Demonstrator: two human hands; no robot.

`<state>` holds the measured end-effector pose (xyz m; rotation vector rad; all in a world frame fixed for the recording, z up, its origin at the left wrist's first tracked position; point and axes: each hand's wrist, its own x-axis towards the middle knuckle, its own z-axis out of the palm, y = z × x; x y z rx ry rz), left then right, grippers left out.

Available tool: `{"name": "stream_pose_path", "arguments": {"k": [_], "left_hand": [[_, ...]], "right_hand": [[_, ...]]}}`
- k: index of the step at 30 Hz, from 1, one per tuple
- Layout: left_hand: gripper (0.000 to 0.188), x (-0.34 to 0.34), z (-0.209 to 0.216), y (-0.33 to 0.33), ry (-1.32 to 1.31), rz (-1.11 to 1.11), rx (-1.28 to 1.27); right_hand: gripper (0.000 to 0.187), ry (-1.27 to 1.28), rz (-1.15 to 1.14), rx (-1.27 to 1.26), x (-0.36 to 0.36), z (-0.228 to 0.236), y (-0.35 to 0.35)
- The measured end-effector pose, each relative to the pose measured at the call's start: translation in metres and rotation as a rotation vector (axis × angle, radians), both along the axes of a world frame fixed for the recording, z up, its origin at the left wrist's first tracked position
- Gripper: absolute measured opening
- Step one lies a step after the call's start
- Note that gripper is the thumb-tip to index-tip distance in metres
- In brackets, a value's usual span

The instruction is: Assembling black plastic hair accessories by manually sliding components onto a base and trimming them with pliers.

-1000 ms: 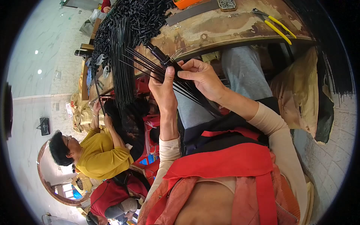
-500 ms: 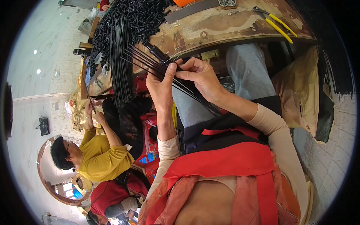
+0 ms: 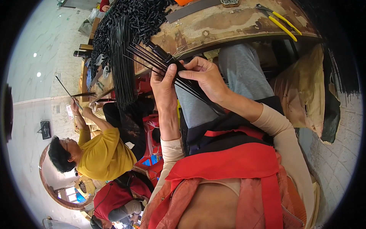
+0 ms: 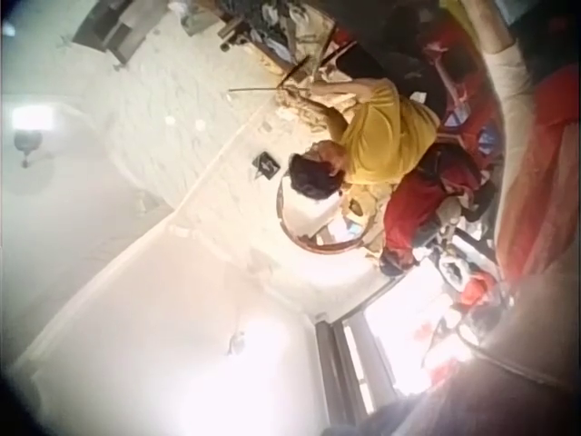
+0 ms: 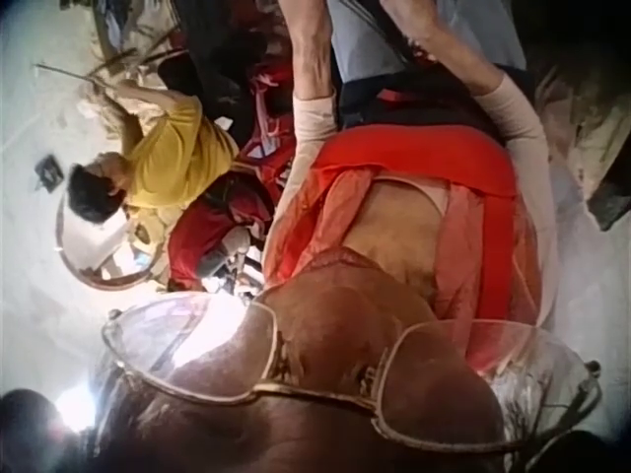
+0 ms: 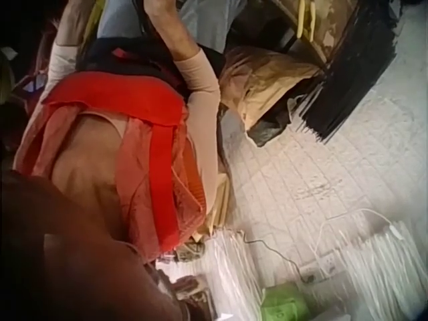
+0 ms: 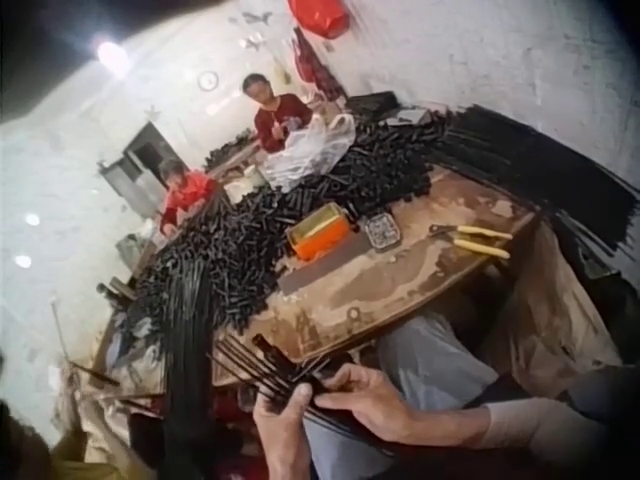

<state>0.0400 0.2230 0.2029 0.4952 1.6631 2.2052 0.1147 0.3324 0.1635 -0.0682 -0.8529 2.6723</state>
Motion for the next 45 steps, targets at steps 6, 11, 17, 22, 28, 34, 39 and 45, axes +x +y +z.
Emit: {"name": "stream_pose_path", "arguments": {"k": [6,11,17,22,28,34,39,45], "left_hand": [[0.02,0.002,-0.002,0.002,0.038,0.016,-0.01],[0.018,0.008,0.004,0.003,0.155,0.098,-0.075],[0.017,0.013,0.003,0.005,0.185,0.109,-0.098],[0.02,0.013,0.008,0.009,0.116,0.083,-0.063],[0.023,0.015,0.007,0.011,0.118,0.076,0.005],[0.023,0.015,0.004,0.006,0.15,0.039,-0.043],[0.023,0.009,0.008,0.001,0.173,-0.037,-0.081],[0.023,0.014,0.008,-0.003,0.256,0.005,-0.154]], "right_hand": [[0.016,-0.001,-0.023,-0.013,-0.001,-0.001,0.002],[0.015,0.012,0.037,-0.034,-0.004,-0.006,0.007],[0.012,0.015,0.039,-0.063,-0.005,-0.008,0.006],[0.012,0.034,0.008,-0.065,-0.003,-0.009,0.002],[0.011,0.015,0.033,-0.055,-0.006,-0.01,0.005],[0.011,-0.022,0.118,-0.101,-0.007,-0.015,0.011],[0.013,-0.033,0.129,-0.128,-0.007,-0.016,0.008],[0.014,-0.01,0.142,-0.118,-0.005,-0.016,0.005]]}}
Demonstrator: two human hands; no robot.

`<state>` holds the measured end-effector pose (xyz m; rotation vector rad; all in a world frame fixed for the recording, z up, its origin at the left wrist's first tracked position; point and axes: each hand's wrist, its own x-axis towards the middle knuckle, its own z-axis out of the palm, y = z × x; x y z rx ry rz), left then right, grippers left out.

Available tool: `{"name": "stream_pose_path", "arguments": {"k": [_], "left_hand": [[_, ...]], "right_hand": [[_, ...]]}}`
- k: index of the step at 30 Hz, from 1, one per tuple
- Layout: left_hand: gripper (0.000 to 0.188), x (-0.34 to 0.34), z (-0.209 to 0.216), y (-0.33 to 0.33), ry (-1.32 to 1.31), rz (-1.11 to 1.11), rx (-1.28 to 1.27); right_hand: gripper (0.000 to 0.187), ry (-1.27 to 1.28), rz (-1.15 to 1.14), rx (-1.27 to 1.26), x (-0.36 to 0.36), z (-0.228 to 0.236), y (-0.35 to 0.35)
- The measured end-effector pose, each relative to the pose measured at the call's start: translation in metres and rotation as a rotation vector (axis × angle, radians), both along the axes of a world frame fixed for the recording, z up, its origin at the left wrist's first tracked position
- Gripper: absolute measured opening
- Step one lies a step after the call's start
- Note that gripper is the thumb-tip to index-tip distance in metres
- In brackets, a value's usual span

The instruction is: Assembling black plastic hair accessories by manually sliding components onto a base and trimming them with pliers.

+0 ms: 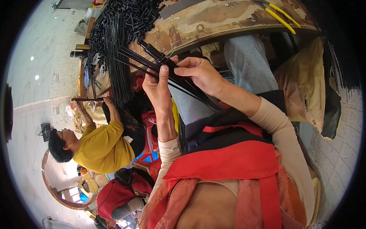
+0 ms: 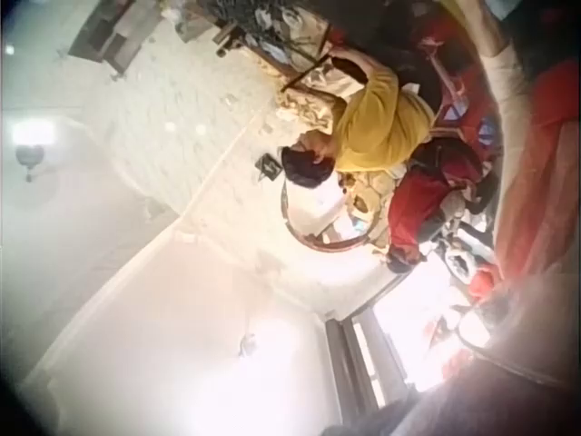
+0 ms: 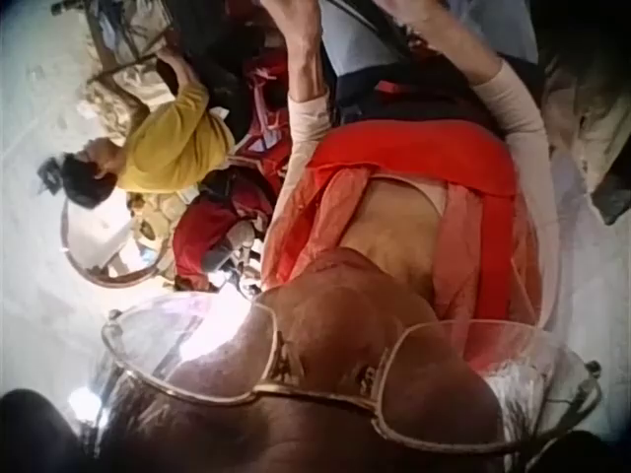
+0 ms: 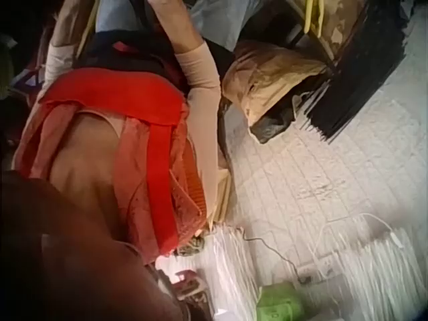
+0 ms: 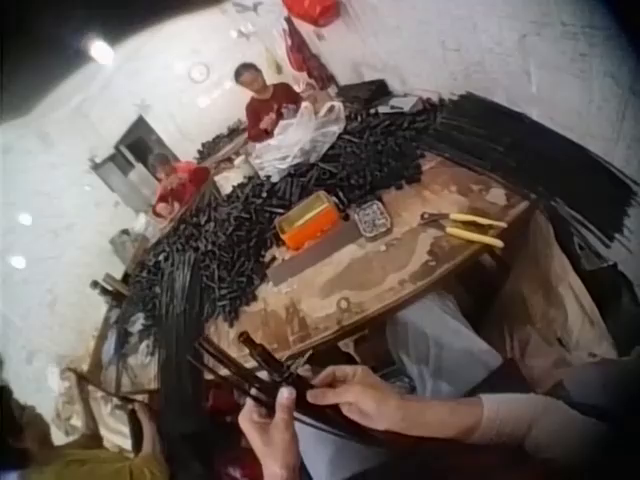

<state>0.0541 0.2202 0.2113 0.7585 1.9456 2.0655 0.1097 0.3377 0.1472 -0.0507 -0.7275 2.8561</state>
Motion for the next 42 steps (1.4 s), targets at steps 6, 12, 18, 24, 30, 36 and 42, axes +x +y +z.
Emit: {"name": "stream_pose_path", "arguments": {"k": [6,12,18,24,30,36,42], "left_hand": [[0.019,0.003,0.007,0.002,-0.041,-0.01,-0.009],[0.022,0.015,0.011,0.01,-0.07,0.141,-0.094],[0.021,0.001,0.007,0.002,-0.173,0.003,0.018],[0.016,0.011,0.005,0.007,-0.158,0.083,0.015],[0.014,0.015,0.007,0.005,-0.144,0.147,0.011],[0.013,0.016,0.01,0.002,-0.152,-0.087,-0.015],[0.019,0.024,0.008,-0.003,0.057,0.046,-0.209]], "right_hand": [[0.01,-0.032,0.024,-0.067,-0.003,0.004,0.0],[0.009,-0.017,-0.116,0.168,0.01,0.006,-0.014],[0.014,0.071,-0.164,0.09,0.01,0.006,-0.016],[0.012,-0.003,-0.013,-0.022,0.007,-0.009,-0.009],[0.008,-0.029,-0.018,0.007,0.016,0.001,-0.022],[0.007,-0.078,-0.225,0.179,0.024,0.003,-0.024],[0.026,-0.025,0.007,0.303,0.026,0.003,-0.023]]}}
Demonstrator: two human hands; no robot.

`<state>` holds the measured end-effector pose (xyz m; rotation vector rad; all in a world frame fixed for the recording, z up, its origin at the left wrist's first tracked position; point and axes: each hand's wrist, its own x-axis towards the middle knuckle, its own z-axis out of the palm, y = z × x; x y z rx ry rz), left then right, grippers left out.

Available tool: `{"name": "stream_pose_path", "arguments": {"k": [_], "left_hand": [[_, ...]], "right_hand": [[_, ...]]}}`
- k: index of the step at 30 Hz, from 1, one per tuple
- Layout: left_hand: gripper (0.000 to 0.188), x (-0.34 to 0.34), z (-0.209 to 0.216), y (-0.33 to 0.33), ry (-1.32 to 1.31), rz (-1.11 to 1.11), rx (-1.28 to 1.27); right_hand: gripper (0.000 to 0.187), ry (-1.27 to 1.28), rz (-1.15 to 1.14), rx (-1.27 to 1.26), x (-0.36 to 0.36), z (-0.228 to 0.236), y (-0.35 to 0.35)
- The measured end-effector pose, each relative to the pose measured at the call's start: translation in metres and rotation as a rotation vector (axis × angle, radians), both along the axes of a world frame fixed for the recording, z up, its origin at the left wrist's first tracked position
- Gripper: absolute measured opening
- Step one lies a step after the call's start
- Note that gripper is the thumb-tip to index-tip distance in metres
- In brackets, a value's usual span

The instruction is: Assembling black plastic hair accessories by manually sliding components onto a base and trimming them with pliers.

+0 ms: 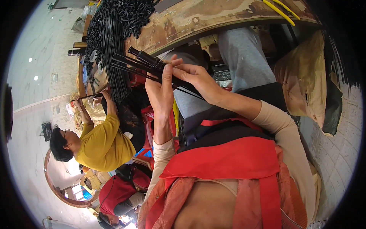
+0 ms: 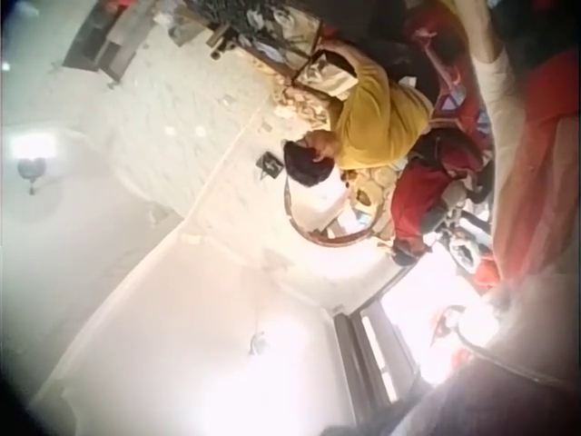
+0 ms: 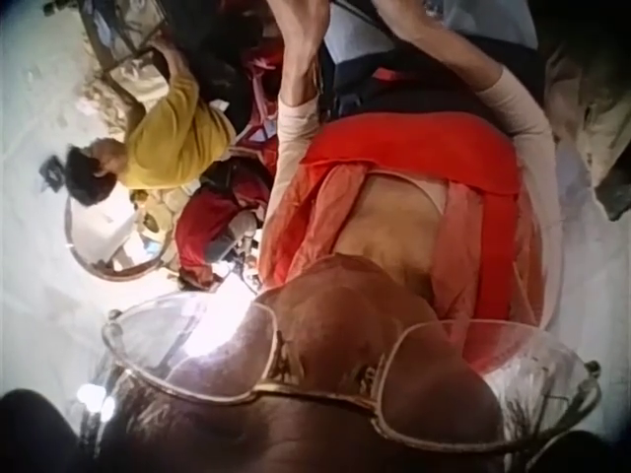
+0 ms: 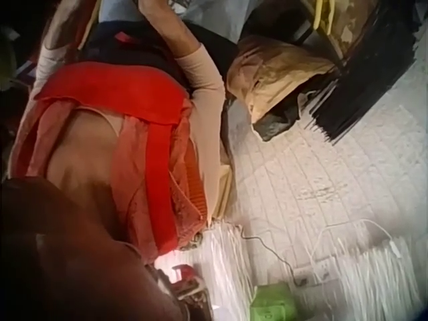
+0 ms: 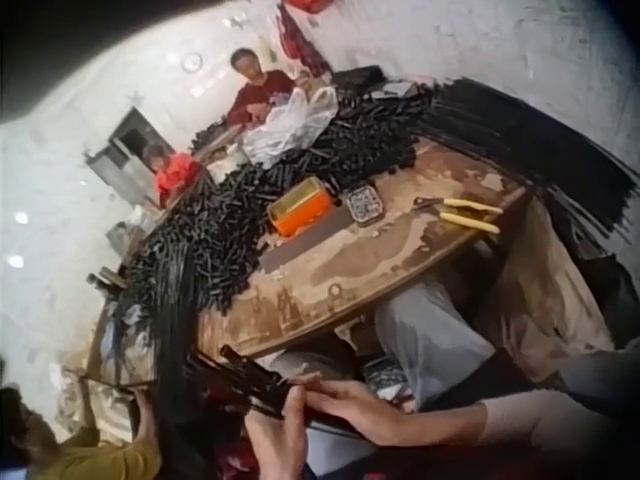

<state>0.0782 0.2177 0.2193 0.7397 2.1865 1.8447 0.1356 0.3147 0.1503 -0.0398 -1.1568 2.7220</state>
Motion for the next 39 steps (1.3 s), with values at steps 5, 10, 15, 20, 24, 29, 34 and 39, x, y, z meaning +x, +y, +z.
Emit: {"name": "stream_pose_path", "arguments": {"k": [5,10,15,20,24,29,34,39], "left_hand": [[0.018,0.002,0.002,0.001,0.086,-0.068,-0.124],[0.018,0.006,-0.002,0.011,0.027,-0.068,-0.047],[0.017,-0.007,-0.004,0.016,0.112,-0.217,-0.061],[0.008,-0.003,-0.022,0.015,-0.361,-0.295,0.318],[0.027,0.005,-0.034,0.044,-0.549,-0.452,0.498],[0.046,0.009,-0.03,0.049,-0.617,-0.436,0.556],[0.018,0.013,-0.024,0.044,-0.643,-0.302,0.399],[0.03,0.014,-0.025,0.044,-0.589,-0.235,0.351]], "right_hand": [[0.035,0.014,0.146,-0.157,0.001,-0.004,0.009],[0.036,-0.033,0.161,-0.181,0.004,-0.001,0.02],[0.031,-0.279,0.13,0.747,0.046,0.02,0.06],[0.041,-0.165,-0.844,2.03,0.056,0.03,0.216],[0.044,-0.459,-0.823,2.186,0.07,-0.001,0.326],[0.038,-0.274,-0.723,1.901,0.059,0.033,0.3],[0.035,-0.435,0.175,0.689,0.075,0.076,0.199],[0.048,-0.21,0.097,1.369,0.088,0.085,0.136]]}}
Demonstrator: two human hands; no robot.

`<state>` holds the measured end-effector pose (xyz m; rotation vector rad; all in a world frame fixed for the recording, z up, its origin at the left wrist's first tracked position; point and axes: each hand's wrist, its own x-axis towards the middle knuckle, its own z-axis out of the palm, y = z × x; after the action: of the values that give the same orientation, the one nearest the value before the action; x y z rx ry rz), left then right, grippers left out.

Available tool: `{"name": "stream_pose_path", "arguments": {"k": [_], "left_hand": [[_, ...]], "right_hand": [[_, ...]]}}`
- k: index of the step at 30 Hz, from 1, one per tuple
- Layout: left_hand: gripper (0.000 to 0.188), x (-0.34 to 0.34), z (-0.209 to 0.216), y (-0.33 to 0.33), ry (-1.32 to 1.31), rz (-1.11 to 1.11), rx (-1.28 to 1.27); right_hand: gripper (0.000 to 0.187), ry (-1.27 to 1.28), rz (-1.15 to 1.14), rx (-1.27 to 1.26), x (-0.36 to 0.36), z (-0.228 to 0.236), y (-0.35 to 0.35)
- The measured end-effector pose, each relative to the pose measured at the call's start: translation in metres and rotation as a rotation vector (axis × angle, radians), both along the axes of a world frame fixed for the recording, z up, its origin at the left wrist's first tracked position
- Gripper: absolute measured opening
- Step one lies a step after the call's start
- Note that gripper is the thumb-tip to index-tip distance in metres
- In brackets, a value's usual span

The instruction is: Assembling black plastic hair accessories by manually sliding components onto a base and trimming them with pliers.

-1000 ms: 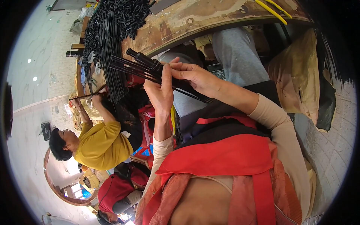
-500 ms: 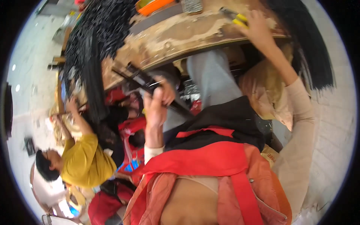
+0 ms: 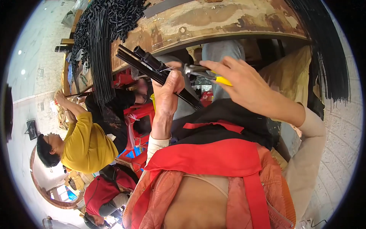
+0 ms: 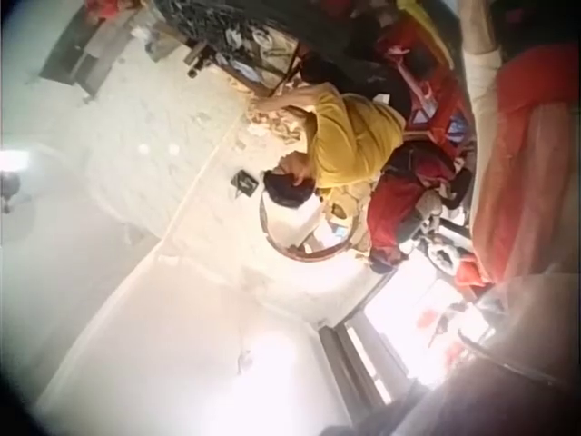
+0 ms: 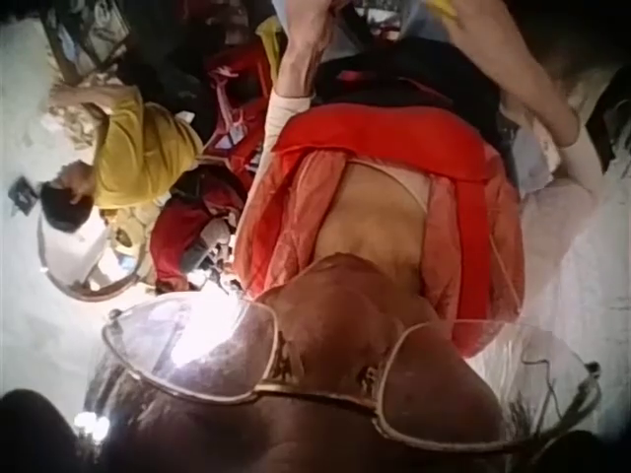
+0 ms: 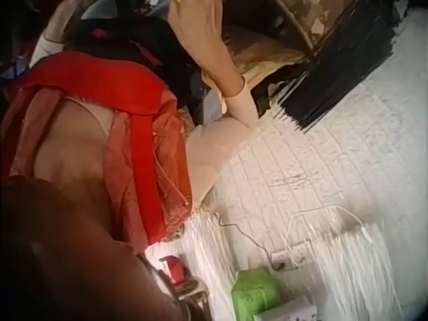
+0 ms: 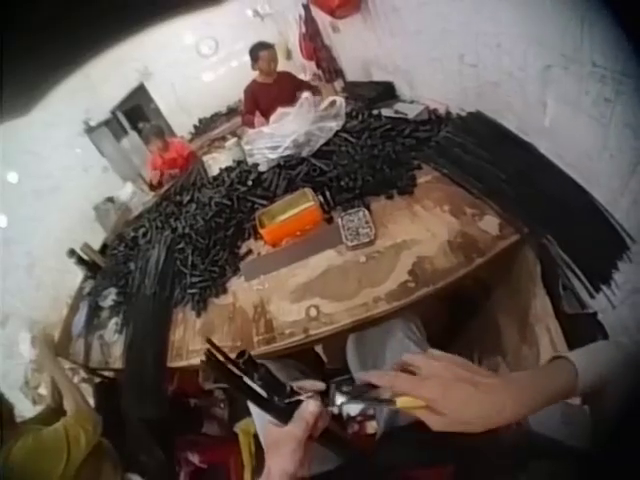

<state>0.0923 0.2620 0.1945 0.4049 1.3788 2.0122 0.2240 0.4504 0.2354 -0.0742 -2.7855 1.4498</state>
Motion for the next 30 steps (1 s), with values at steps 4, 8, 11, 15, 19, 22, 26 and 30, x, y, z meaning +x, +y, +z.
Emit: {"name": "stream_pose_path", "arguments": {"k": [4,8,11,15,19,22,26,30], "left_hand": [[0.052,0.006,0.005,0.001,0.043,-0.022,0.074],[0.073,0.008,0.004,-0.004,0.109,-0.109,0.031],[0.074,0.007,0.003,-0.005,0.112,-0.091,0.019],[0.075,0.004,0.002,-0.007,0.114,-0.112,0.017],[0.061,-0.003,-0.002,-0.007,0.087,-0.182,0.132],[0.055,-0.005,-0.005,-0.009,0.097,-0.274,0.063],[0.049,-0.003,0.0,-0.01,0.073,-0.268,0.064],[0.071,-0.005,0.002,-0.001,0.103,-0.205,0.045]], "right_hand": [[0.069,0.313,-0.076,0.476,-0.007,-0.012,-0.016],[0.072,0.462,-0.111,0.598,-0.016,-0.015,-0.019],[0.074,0.418,-0.086,0.547,-0.019,-0.014,-0.018],[0.073,0.394,-0.028,0.655,-0.022,-0.001,-0.006],[0.056,0.303,0.116,0.546,-0.02,0.012,0.004],[0.045,-0.301,0.221,-0.049,-0.022,0.046,0.008],[0.051,-0.385,0.151,-0.009,-0.019,0.05,-0.007],[0.04,0.574,0.089,0.689,-0.02,0.032,0.01]]}}
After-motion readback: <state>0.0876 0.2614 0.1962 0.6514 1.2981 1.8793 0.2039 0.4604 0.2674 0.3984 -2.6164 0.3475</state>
